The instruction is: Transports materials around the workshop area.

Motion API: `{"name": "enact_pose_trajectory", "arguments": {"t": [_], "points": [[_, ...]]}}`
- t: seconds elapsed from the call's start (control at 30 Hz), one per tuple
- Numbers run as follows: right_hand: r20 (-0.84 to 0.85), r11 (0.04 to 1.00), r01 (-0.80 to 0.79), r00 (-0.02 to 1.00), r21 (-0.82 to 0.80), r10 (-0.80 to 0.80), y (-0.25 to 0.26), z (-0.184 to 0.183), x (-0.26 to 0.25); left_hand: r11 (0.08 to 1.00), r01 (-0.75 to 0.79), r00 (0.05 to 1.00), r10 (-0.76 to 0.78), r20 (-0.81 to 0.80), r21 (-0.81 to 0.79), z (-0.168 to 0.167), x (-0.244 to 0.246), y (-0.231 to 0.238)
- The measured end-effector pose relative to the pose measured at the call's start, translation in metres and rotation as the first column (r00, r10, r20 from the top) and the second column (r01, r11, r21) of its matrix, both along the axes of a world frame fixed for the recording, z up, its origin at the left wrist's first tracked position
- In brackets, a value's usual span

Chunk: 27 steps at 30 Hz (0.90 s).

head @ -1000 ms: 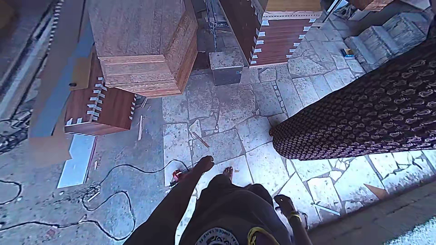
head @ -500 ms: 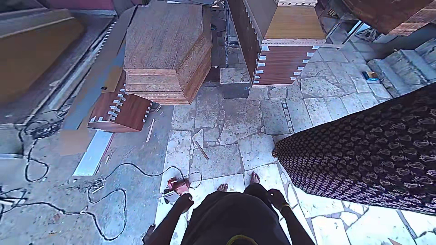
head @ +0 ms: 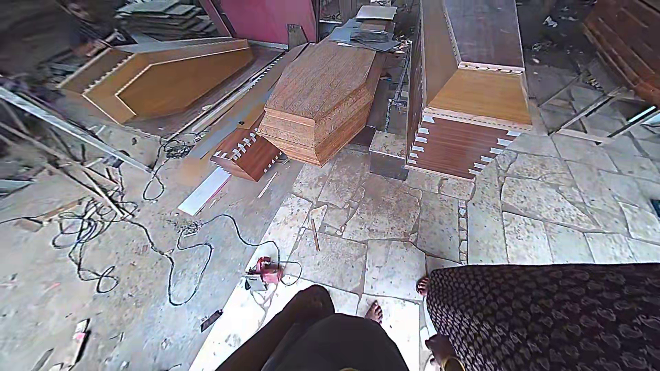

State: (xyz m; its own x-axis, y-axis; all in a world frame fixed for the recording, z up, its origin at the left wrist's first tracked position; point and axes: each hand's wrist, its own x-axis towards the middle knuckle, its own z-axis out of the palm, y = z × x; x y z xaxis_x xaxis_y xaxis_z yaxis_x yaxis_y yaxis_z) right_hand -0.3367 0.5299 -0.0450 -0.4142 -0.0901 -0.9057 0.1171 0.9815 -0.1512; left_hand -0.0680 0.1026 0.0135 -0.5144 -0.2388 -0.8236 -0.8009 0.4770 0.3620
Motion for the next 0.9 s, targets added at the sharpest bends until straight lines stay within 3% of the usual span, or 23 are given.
{"name": "enact_pose_trajectory", "arguments": {"t": [0.07,0.13,0.27,0.47,0.57,0.7,0.9], "points": [[-0.003,0.999,-0.032,0.999,-0.014,0.032,-0.015,0.000,-0.012,0.999,0.011,1.000,-0.012,-0.018,-0.051,-0.027,0.011,-0.001],[-0.010,0.998,-0.046,0.999,-0.047,0.045,-0.038,0.004,-0.019,0.995,-0.034,0.999,0.037,0.030,-0.094,-0.024,0.015,-0.005],[0.008,0.985,-0.126,0.992,-0.121,0.128,-0.093,0.016,-0.026,0.975,-0.222,0.967,0.224,0.120,-0.034,0.015,0.025,-0.021],[0.027,0.934,-0.272,0.958,-0.232,0.286,-0.156,0.021,-0.033,0.984,-0.175,0.951,0.165,0.261,0.019,-0.001,0.025,-0.071],[0.030,0.908,-0.380,0.920,-0.177,0.391,-0.166,0.008,-0.039,0.962,-0.273,0.952,0.268,0.144,0.011,-0.019,0.003,-0.103],[0.112,0.809,-0.587,0.805,0.014,0.582,-0.199,0.037,-0.065,0.959,-0.279,0.956,0.273,0.110,0.047,-0.018,-0.028,-0.145],[-0.092,0.947,-0.317,0.945,-0.040,0.313,-0.267,0.041,-0.129,0.927,-0.365,0.929,0.358,0.093,0.079,-0.020,-0.051,-0.212]]}}
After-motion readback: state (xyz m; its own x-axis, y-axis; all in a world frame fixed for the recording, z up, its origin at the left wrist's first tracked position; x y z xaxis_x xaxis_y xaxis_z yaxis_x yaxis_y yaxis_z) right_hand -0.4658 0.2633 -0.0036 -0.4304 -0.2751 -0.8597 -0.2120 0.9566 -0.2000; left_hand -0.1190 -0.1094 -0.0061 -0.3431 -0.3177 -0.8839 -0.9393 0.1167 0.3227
